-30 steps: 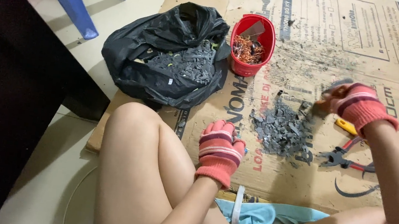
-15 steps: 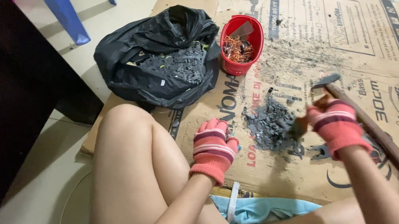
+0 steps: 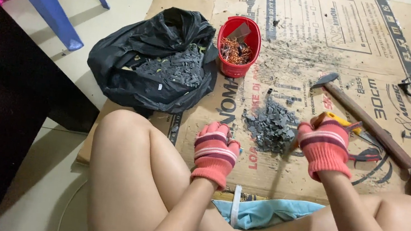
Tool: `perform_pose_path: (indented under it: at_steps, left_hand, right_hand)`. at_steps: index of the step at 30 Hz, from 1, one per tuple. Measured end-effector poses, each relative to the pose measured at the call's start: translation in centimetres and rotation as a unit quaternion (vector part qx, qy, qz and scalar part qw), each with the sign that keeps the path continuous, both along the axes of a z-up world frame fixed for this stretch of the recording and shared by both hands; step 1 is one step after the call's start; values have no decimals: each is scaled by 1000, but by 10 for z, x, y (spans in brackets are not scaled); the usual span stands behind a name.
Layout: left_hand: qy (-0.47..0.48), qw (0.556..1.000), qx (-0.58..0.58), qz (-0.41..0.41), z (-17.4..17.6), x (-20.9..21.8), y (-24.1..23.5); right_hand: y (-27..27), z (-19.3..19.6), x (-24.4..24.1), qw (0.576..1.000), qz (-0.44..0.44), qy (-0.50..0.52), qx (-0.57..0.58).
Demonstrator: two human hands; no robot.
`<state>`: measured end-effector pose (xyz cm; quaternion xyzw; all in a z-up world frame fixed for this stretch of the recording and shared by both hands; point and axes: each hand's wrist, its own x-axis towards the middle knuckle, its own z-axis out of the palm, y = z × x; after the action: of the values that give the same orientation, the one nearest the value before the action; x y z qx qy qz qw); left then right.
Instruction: The person sits on the floor and uses pliers to strip components from a small circuit board. They then use a brush to sweep debris into a pile and transfer it into a black plastic bag. The person also handles a hammer and a red container filled with copper wire.
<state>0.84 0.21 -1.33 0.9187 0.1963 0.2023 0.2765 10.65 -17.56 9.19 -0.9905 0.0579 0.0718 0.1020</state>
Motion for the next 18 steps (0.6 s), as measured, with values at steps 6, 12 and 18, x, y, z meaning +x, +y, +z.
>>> perform_pose_path:
  at_steps: [6, 12, 18]
  left_hand:
    - [-18, 999, -21, -31, 13, -9, 3]
    - [-9, 999, -26, -45, 14, -8, -1]
    - [-37, 998, -35, -37, 10, -10, 3]
  right_hand:
    - [-4, 28, -24, 990, -4, -29, 136]
    - [-11, -13, -19, 998, 2, 44, 42]
    - [-17, 19, -11, 968, -20, -73, 239]
